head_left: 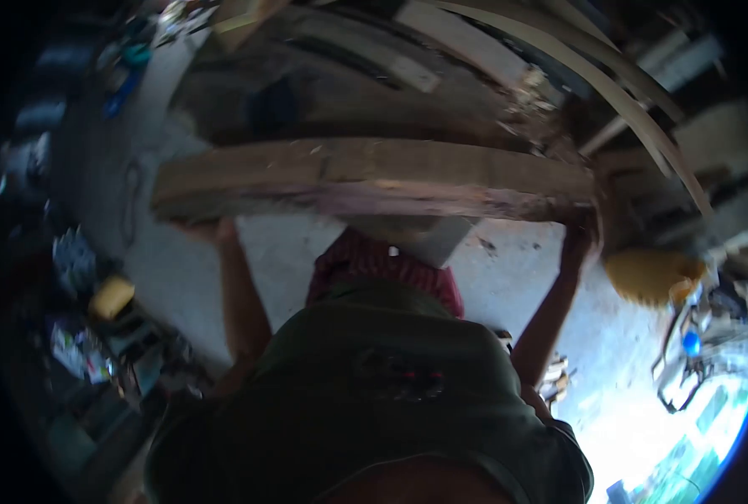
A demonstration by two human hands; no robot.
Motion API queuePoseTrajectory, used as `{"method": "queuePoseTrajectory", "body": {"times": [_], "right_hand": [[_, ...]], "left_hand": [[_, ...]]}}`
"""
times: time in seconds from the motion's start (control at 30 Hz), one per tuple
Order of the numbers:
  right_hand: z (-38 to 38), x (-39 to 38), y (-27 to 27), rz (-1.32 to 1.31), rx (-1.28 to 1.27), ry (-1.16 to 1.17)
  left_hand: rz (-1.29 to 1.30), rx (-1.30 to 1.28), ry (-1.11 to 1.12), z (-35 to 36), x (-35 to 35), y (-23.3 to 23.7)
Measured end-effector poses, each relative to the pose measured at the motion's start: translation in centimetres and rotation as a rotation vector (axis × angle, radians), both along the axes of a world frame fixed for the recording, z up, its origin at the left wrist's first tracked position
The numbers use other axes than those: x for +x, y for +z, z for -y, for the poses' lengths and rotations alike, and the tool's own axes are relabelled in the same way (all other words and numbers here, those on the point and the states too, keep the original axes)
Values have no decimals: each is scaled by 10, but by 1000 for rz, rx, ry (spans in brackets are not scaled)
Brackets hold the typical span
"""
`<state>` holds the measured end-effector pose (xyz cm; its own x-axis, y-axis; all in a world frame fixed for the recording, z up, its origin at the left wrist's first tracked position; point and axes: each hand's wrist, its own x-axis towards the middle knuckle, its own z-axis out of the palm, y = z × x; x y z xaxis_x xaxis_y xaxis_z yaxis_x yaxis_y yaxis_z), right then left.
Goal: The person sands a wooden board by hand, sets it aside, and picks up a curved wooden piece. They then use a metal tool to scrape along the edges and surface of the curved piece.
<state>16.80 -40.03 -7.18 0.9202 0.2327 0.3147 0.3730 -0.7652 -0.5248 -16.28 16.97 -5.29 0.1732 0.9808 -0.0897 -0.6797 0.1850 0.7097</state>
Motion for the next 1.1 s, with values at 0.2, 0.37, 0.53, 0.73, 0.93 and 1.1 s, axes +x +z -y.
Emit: {"method": "queuePoseTrajectory", "body": {"times": [0.2, 0.37, 0.53, 0.73, 0.93, 1.1], "right_hand": [[27, 52, -48, -549, 980, -29], [41, 57, -18, -786, 919, -33], [78, 97, -43, -868, 692, 21], [-51, 68, 3, 132, -259, 103], [-103, 45, -20, 321, -348, -30], [-109, 39, -10, 349, -358, -31]], "left_hand": [[140, -188, -190, 17, 30, -21], [157, -202, -165, 13, 33, -44], [19, -396, -42, 13, 33, -44], [-560, -385, -104, 81, 39, -16], [-576, -426, -342, 125, 52, -30], [-534, -312, -371, 122, 46, -37]]}}
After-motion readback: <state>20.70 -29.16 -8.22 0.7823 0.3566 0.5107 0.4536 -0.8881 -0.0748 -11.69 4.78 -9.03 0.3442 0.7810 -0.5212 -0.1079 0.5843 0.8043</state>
